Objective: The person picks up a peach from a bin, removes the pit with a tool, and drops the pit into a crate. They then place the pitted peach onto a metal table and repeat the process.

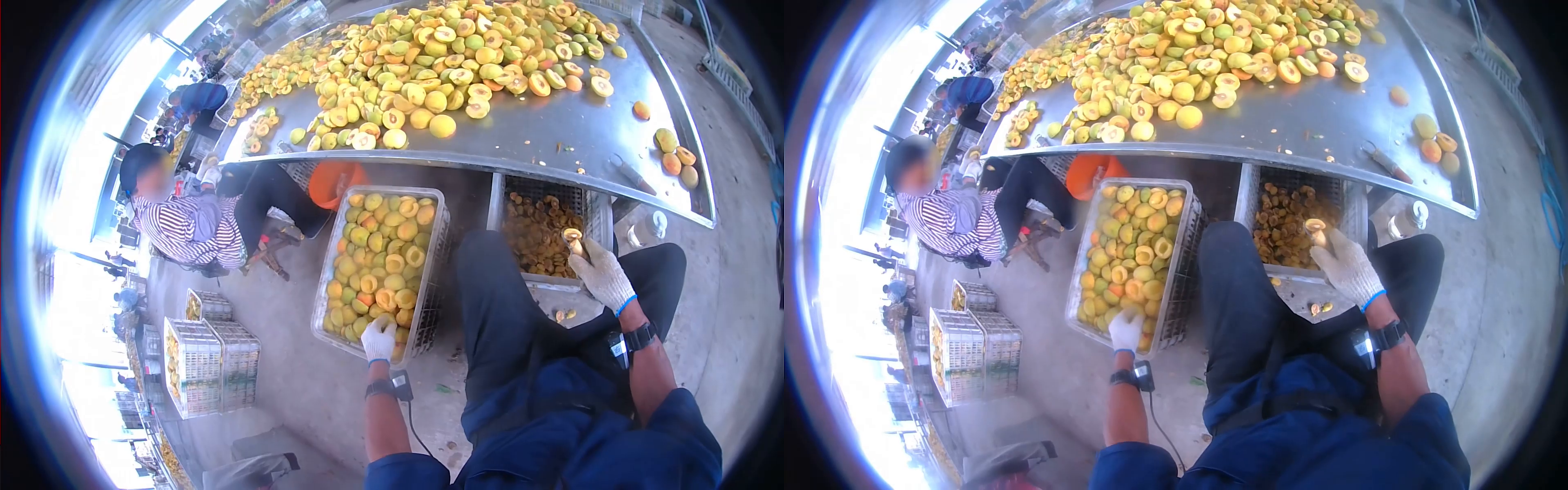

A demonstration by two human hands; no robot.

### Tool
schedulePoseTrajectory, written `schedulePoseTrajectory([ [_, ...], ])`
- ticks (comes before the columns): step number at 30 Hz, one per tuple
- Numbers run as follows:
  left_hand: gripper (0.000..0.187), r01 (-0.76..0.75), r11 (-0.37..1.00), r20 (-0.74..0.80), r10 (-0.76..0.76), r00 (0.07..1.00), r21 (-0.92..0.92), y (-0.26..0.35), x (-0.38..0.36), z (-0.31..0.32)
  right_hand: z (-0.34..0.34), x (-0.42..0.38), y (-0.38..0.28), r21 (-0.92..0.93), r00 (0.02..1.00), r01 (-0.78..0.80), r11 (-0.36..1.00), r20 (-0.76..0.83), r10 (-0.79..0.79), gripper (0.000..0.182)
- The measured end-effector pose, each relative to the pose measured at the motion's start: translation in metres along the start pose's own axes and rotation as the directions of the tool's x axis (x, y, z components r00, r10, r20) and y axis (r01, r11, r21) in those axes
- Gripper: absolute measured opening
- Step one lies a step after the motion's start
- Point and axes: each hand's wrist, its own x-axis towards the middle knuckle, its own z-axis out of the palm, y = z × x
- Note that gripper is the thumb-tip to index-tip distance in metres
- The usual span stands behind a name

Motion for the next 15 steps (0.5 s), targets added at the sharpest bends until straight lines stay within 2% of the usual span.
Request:
schedulePoseTrajectory([
  [2,0.023,-0.043,0.998,-0.118,0.038,0.992,-0.036,-0.006,-0.002,0.006,0.001,0.001,0.007,-0.002,1.0,0.002,1.0,0.004,-0.002,0.03],
  [3,0.023,0.028,0.999,-0.165,-0.031,0.986,-0.024,0.003,-0.004,0.0,0.001,0.002,0.013,-0.007,1.0,0.004,1.0,0.011,-0.004,0.032],
  [4,0.023,0.031,0.999,-0.166,-0.035,0.986,-0.027,0.011,-0.004,-0.005,0.002,0.004,0.021,-0.01,1.0,0.005,1.0,0.013,-0.005,0.032],
  [6,0.022,0.047,0.995,-0.381,-0.008,0.924,0.093,0.012,-0.003,-0.009,0.005,0.008,0.03,-0.06,0.999,0.048,0.997,0.007,-0.048,0.03],
  [10,0.021,0.036,0.993,-0.366,0.007,0.931,0.111,0.013,-0.007,-0.001,0.005,0.003,0.014,-0.013,0.999,0.043,0.999,-0.025,-0.043,0.029],
  [12,0.02,-0.019,0.983,-0.19,0.054,0.98,0.18,0.008,-0.01,0.011,0.005,0.0,0.003,0.09,0.999,-0.048,0.995,0.003,0.048,0.028],
  [13,0.019,-0.006,0.978,-0.176,0.044,0.983,0.21,0.004,-0.007,0.013,0.005,0.0,0.001,0.088,0.999,-0.039,0.995,0.0,0.039,0.028],
  [14,0.019,-0.006,0.979,-0.183,0.044,0.982,0.206,0.012,-0.006,0.009,0.005,-0.001,0.001,0.061,1.0,0.001,0.998,-0.019,0.0,0.027],
  [15,0.018,0.037,0.978,-0.29,0.025,0.957,0.204,0.029,-0.005,0.003,0.005,-0.001,0.001,0.034,0.998,0.042,0.999,-0.037,-0.041,0.027],
])
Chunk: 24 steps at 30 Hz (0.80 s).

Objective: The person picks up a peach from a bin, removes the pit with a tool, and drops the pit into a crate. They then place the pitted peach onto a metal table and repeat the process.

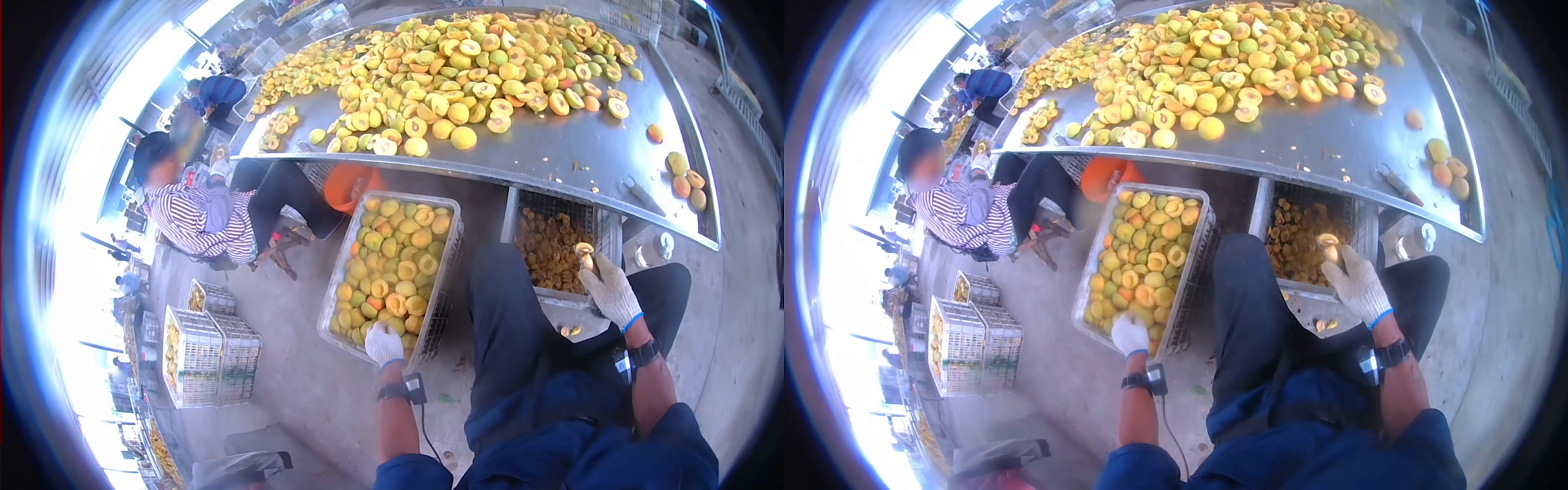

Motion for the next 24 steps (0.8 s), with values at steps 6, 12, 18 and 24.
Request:
schedulePoseTrajectory([
  [6,0.031,0.0,0.619,0.086,0.108,0.99,-0.785,0.202,0.012,-0.081,-0.015,-0.012,-0.038,0.152,0.971,-0.089,0.984,0.235,0.052,0.025],
  [12,0.043,0.108,0.287,0.287,0.712,0.641,-0.952,0.348,-0.017,-0.095,-0.032,-0.015,-0.029,0.464,0.893,-0.241,0.852,0.449,0.008,0.034],
  [18,0.044,0.572,0.178,0.469,0.78,0.415,-0.801,0.365,-0.029,-0.07,-0.056,-0.03,-0.019,0.597,0.852,-0.356,0.719,0.524,-0.013,0.039],
  [24,0.048,0.667,-0.019,0.342,0.847,0.406,-0.744,0.368,-0.034,-0.066,-0.065,-0.034,0.004,0.721,0.785,-0.447,0.529,0.6,-0.155,0.046],
])
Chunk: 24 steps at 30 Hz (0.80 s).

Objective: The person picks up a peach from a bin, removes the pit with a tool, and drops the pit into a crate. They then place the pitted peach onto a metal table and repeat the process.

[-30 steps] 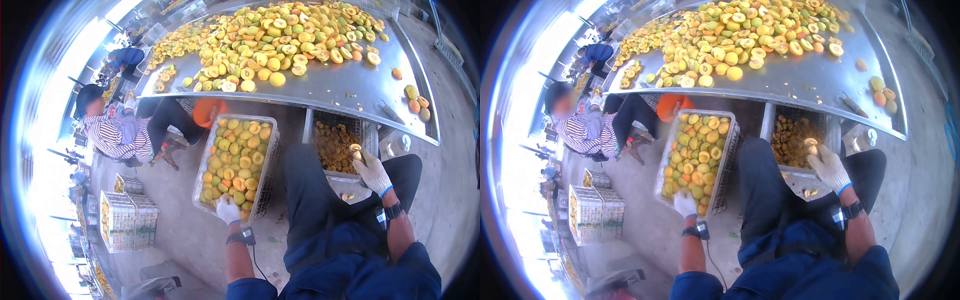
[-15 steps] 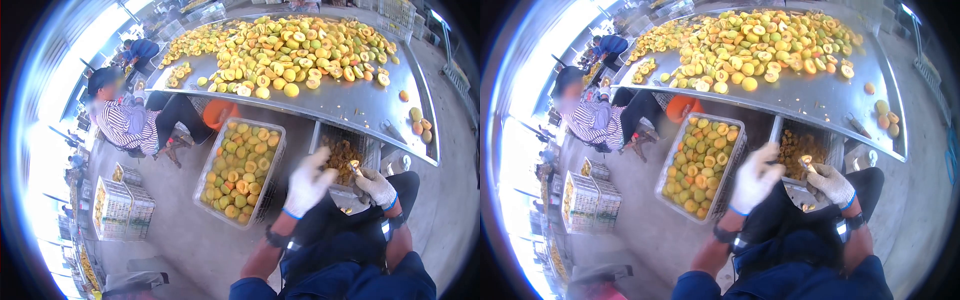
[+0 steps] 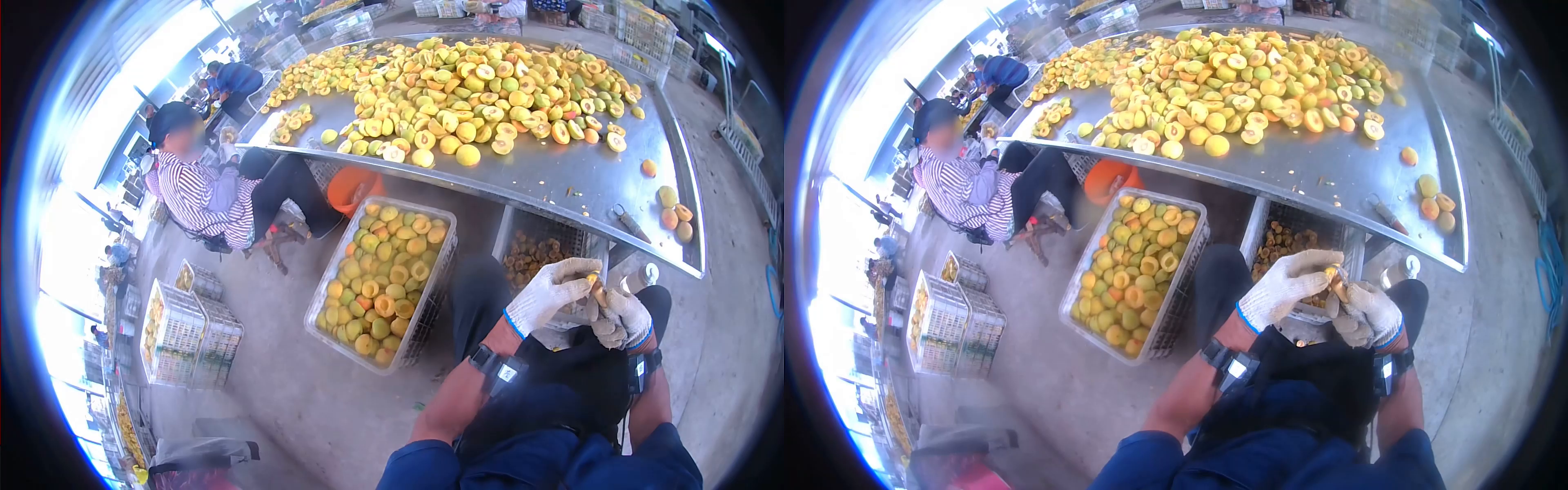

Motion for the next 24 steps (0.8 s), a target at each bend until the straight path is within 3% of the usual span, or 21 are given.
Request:
schedulePoseTrajectory([
  [2,0.048,0.065,0.98,-0.043,-0.057,0.997,0.188,0.008,0.006,0.003,-0.002,-0.001,-0.003,-0.035,1.0,-0.008,0.999,-0.008,0.008,0.047],
  [5,0.048,0.071,0.983,-0.153,-0.044,0.987,0.171,0.001,0.014,0.01,-0.008,0.004,-0.007,-0.014,0.998,-0.054,0.998,-0.031,0.053,0.049],
  [6,0.048,0.111,0.942,-0.224,-0.039,0.974,0.316,-0.003,0.02,0.01,-0.011,0.005,-0.006,-0.007,1.0,-0.02,1.0,-0.009,0.02,0.05],
  [7,0.048,0.123,0.94,-0.221,-0.053,0.974,0.318,-0.01,0.021,0.014,-0.014,0.003,-0.005,0.001,1.0,0.015,1.0,0.006,-0.015,0.051],
  [9,0.046,0.006,0.735,-0.273,0.245,0.93,0.678,-0.011,0.025,0.023,-0.019,-0.001,-0.009,0.003,0.999,0.021,1.0,-0.046,-0.021,0.047],
  [10,0.043,0.04,0.597,-0.272,0.304,0.913,0.801,-0.009,0.023,0.025,-0.021,-0.002,-0.012,0.002,0.996,0.019,1.0,-0.089,-0.019,0.044],
  [12,0.042,0.102,0.565,-0.3,0.269,0.915,0.819,0.003,0.024,0.023,-0.02,0.0,-0.018,0.014,0.992,0.016,1.0,-0.126,-0.014,0.041],
  [13,0.042,0.156,0.536,-0.325,0.237,0.916,0.829,0.006,0.026,0.022,-0.019,0.003,-0.026,-0.166,0.964,0.09,0.982,-0.234,-0.128,0.04],
  [14,0.035,0.102,0.682,-0.354,0.24,0.904,0.724,0.001,0.026,0.018,-0.019,0.007,-0.035,-0.346,0.914,0.136,0.928,-0.318,-0.253,0.039],
  [15,0.035,0.112,0.679,-0.356,0.231,0.905,0.725,0.004,0.026,0.017,-0.019,0.011,-0.045,-0.335,0.914,0.135,0.932,-0.321,-0.248,0.039],
  [17,0.027,0.128,0.683,-0.37,0.221,0.902,0.719,0.013,0.026,0.013,-0.024,0.024,-0.067,-0.546,0.786,0.055,0.836,-0.493,-0.373,0.037],
  [18,0.022,0.136,0.675,-0.401,0.253,0.881,0.725,0.015,0.029,0.013,-0.032,0.032,-0.075,-0.538,0.792,0.051,0.841,-0.491,-0.362,0.037],
  [20,0.022,0.159,0.686,-0.432,0.245,0.868,0.71,0.017,0.035,0.006,-0.058,0.048,-0.089,-0.943,0.609,-0.006,0.332,-0.267,-0.747,0.032],
  [21,0.022,0.165,0.699,-0.449,0.243,0.86,0.695,0.018,0.039,0.002,-0.071,0.056,-0.097,-0.94,0.62,-0.007,0.342,-0.272,-0.736,0.032],
  [23,0.021,0.109,0.69,-0.44,0.324,0.838,0.716,0.01,0.051,-0.006,-0.099,0.071,-0.116,-0.983,0.591,-0.17,-0.066,-0.048,-0.805,0.025],
  [24,0.021,0.126,0.694,-0.454,0.313,0.834,0.709,0.005,0.055,-0.012,-0.105,0.078,-0.116,-0.984,0.604,-0.169,-0.06,-0.055,-0.795,0.025],
])
